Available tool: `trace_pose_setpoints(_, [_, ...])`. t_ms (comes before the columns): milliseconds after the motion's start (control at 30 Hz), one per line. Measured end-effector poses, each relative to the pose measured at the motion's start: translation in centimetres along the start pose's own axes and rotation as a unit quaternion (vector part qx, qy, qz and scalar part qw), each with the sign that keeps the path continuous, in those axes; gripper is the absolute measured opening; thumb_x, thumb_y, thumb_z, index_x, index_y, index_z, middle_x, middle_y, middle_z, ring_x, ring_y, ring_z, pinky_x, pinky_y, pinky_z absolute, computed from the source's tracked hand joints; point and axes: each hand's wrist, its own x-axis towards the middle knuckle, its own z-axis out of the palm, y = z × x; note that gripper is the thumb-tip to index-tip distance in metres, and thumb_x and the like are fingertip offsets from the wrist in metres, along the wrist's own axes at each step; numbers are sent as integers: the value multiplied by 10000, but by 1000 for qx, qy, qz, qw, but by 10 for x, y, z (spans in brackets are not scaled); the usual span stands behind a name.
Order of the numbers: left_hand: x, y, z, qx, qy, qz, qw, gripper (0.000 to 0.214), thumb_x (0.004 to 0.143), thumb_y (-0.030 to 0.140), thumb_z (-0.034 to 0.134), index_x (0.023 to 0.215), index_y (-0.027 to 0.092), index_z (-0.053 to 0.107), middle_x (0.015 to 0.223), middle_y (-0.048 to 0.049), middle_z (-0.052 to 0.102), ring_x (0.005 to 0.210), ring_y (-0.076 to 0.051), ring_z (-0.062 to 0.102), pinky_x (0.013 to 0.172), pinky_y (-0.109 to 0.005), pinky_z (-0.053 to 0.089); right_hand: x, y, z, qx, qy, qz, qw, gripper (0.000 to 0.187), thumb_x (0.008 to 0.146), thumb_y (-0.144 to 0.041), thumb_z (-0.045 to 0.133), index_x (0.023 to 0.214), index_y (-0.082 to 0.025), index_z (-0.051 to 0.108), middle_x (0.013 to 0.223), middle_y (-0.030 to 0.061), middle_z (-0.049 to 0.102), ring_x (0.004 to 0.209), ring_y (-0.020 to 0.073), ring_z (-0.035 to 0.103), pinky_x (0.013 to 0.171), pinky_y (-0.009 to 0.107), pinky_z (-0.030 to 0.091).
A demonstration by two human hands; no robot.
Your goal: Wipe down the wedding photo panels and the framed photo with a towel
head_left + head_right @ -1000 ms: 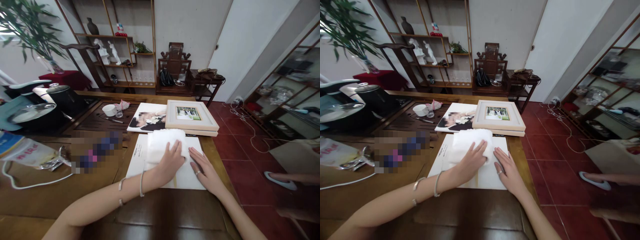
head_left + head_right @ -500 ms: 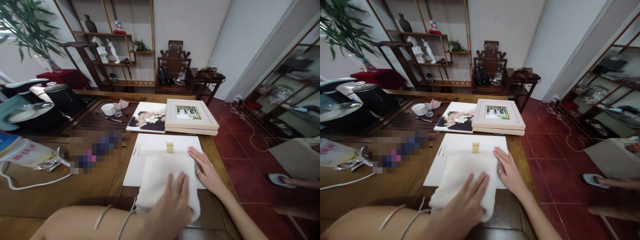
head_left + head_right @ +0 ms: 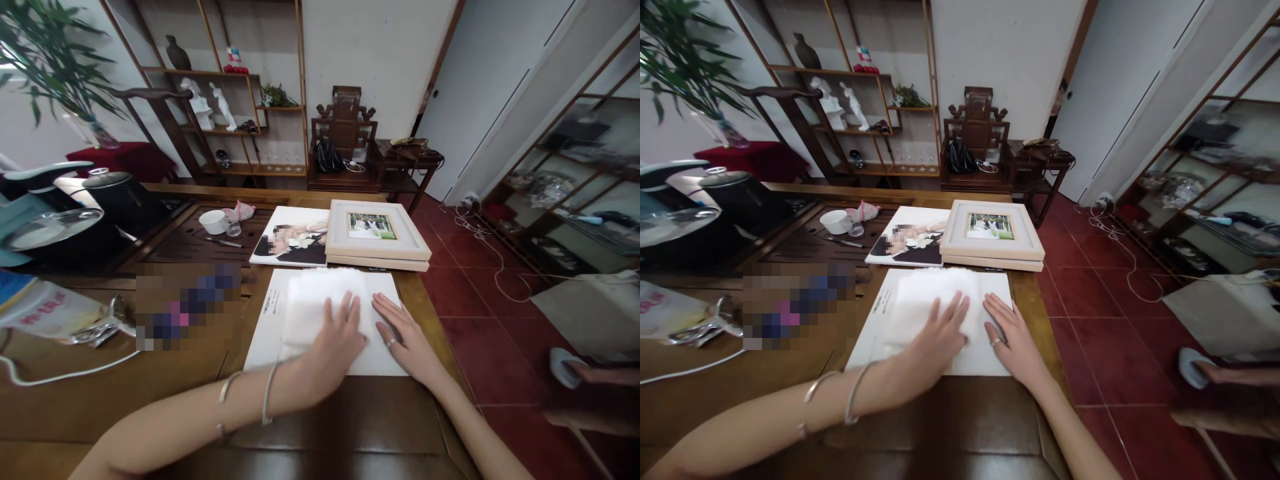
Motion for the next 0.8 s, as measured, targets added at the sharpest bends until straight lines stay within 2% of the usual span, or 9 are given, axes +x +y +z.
trace_pose_setpoints(100, [-36, 30, -1, -10, 46, 40, 998, 216, 854, 268, 545, 888, 144, 718, 1368, -204, 441, 1269, -435, 361, 929, -644, 366, 0, 1, 0, -5, -2, -4, 1000, 447, 918, -275, 400, 1365, -282, 398, 1420, 29, 417, 1343, 209, 321, 1118, 511, 204])
trace_pose_setpoints(200, [-60, 37, -8, -74, 35, 93, 992, 213, 845, 269, 548, 812, 157, 727, 1381, -182, 433, 1265, -424, 373, 947, -611, 367, 0, 1, 0, -8, -6, -14, 1000, 456, 918, -263, 389, 1373, -280, 384, 1422, 34, 412, 1346, 213, 315, 1113, 523, 205])
trace_pose_setpoints(300, [-60, 18, -14, -146, -30, 82, 985, 117, 767, 191, 610, 786, 142, 714, 1451, -182, 321, 1321, -426, 260, 1016, -602, 296, -1, 1, 0, -9, -5, -9, 1000, 447, 921, -275, 393, 1368, -274, 391, 1421, 34, 414, 1346, 207, 314, 1116, 515, 203])
trace_pose_setpoints(367, [-50, -3, -14, -183, -60, 49, 980, 162, 715, 91, 596, 841, 121, 693, 1481, -194, 242, 1356, -410, 155, 1051, -600, 236, 0, 1, 0, -8, -4, -4, 1000, 438, 922, -285, 399, 1360, -268, 405, 1420, 32, 416, 1348, 202, 312, 1122, 502, 199])
trace_pose_setpoints(467, [-32, -34, -10, -214, -71, -12, 974, 331, 661, -37, 500, 911, 111, 658, 1500, -182, 193, 1377, -364, 69, 1073, -575, 204, 0, 1, 1, -7, -1, -3, 1000, 428, 922, -289, 400, 1349, -262, 419, 1421, 33, 416, 1348, 200, 311, 1126, 495, 190])
trace_pose_setpoints(567, [-23, -44, -7, -196, -78, -49, 976, 340, 639, -64, 488, 881, 106, 657, 1500, -175, 194, 1375, -370, 73, 1077, -569, 199, 1, 2, 2, -8, 1, -4, 1000, 425, 922, -290, 401, 1345, -259, 425, 1419, 35, 418, 1347, 199, 313, 1126, 497, 188])
trace_pose_setpoints(633, [-27, -33, -8, -170, -79, -43, 981, 271, 653, -31, 539, 849, 104, 668, 1494, -190, 197, 1366, -398, 84, 1068, -591, 197, 1, 2, 2, -11, 1, -3, 1000, 430, 921, -292, 403, 1350, -264, 418, 1420, 32, 417, 1348, 199, 311, 1125, 499, 190])
trace_pose_setpoints(733, [-47, 0, -12, -140, -71, -22, 987, 127, 731, 91, 599, 811, 99, 697, 1468, -218, 246, 1333, -457, 157, 1021, -638, 246, 0, 3, 3, -14, 0, -3, 1000, 443, 922, -291, 402, 1365, -278, 394, 1421, 28, 416, 1347, 198, 313, 1121, 505, 196])
trace_pose_setpoints(800, [-61, 19, -16, -134, -61, 5, 989, 154, 799, 164, 571, 824, 114, 714, 1443, -208, 314, 1305, -453, 258, 996, -613, 314, 0, 3, 3, -15, -2, -5, 1000, 449, 923, -292, 398, 1371, -283, 382, 1423, 26, 413, 1348, 195, 312, 1122, 505, 195])
